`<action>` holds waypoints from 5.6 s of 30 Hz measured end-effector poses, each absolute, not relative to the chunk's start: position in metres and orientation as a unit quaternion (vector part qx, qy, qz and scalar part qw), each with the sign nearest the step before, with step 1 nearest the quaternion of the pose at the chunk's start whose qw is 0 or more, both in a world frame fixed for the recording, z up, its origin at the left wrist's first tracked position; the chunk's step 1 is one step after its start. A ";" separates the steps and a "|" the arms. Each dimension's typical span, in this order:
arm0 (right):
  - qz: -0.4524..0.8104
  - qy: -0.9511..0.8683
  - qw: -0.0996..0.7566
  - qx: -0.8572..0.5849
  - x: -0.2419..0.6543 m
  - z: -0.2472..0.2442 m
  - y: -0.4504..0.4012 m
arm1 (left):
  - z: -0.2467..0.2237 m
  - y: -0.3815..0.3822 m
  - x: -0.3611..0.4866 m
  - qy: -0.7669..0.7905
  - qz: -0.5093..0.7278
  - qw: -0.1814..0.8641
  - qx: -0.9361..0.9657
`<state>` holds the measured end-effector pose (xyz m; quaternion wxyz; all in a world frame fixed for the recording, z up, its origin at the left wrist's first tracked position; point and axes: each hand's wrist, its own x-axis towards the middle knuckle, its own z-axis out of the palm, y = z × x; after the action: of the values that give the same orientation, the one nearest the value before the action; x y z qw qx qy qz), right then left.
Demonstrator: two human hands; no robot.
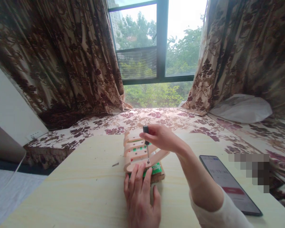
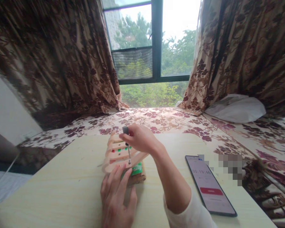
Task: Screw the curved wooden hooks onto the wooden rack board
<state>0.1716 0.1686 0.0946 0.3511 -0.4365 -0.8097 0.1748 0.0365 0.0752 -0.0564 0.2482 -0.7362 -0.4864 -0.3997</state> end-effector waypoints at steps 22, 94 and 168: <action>0.176 -0.815 0.353 -0.423 0.170 0.093 0.167 | -0.053 0.074 0.038 -0.487 -0.398 0.239 -0.740; 0.137 -0.795 0.417 -0.419 0.167 0.094 0.171 | -0.054 0.075 0.038 -0.494 -0.409 0.226 -0.733; 0.114 -0.788 0.429 -0.426 0.162 0.096 0.169 | -0.053 0.077 0.037 -0.473 -0.409 0.245 -0.741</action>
<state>0.1625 0.1688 0.0956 0.4293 -0.4257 -0.7884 0.1137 0.0375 0.0768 -0.0532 0.2452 -0.7407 -0.4729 -0.4094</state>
